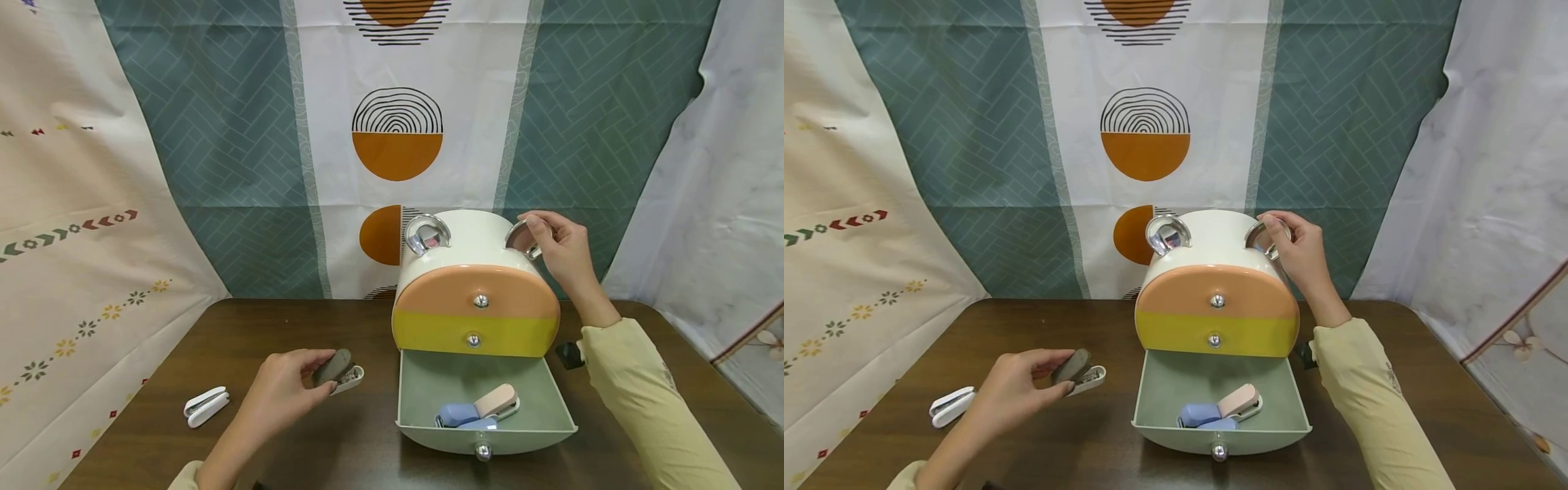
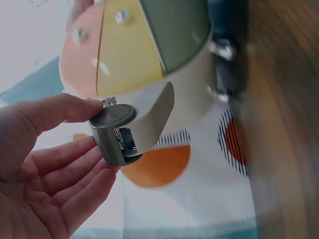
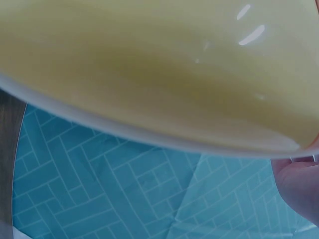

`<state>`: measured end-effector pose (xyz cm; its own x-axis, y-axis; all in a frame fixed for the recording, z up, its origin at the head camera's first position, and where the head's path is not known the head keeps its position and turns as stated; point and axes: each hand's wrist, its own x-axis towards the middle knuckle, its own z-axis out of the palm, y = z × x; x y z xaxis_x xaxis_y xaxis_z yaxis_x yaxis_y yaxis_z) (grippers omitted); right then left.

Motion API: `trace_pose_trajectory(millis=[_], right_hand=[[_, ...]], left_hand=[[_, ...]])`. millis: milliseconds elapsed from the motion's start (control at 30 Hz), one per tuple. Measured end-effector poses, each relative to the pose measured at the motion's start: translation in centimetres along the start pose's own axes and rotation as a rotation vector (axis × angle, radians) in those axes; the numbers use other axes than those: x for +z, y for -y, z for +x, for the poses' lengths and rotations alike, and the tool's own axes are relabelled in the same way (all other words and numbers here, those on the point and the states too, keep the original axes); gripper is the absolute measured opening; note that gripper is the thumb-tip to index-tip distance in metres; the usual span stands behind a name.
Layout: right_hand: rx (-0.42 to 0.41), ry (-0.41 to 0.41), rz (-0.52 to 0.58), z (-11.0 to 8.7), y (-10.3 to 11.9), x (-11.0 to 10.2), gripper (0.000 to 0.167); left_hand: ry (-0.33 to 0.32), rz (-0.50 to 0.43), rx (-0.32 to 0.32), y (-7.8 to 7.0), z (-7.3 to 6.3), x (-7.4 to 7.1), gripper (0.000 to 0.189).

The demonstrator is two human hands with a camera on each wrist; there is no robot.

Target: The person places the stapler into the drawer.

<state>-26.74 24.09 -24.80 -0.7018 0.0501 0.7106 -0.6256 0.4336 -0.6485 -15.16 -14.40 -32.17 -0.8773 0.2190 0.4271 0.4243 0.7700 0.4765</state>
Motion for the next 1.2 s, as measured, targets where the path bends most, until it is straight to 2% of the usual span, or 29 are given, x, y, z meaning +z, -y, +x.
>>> trace_pose_trajectory(millis=[167, 333, 567, 700, 867, 1200], right_hand=[[-0.005, 0.002, 0.013, 0.1, 0.0, -0.1, 0.027], [-0.002, 0.007, 0.025, 0.1, 0.1, -0.1, 0.028], [0.019, 0.010, 0.015, 0.2, -0.1, -0.2, 0.028], [0.032, 0.008, 0.004, 0.2, -0.2, -0.2, 0.028], [0.029, 0.003, -0.007, 0.2, -0.3, -0.1, 0.031], [0.015, 0.009, 0.006, -0.1, 0.3, 0.0, 0.027]], left_hand=[[-0.014, -0.030, 0.097, -1.6, 1.0, 1.3, 0.033], [-0.010, -0.102, 0.192, -3.2, 1.8, 2.5, 0.034], [0.043, -0.137, 0.302, -5.3, 2.8, 4.7, 0.031], [0.089, -0.115, 0.349, -6.1, 3.3, 6.1, 0.029], [0.143, -0.042, 0.378, -6.9, 3.9, 7.9, 0.027], [0.245, -0.009, 0.366, -7.2, 4.6, 11.0, 0.024]])
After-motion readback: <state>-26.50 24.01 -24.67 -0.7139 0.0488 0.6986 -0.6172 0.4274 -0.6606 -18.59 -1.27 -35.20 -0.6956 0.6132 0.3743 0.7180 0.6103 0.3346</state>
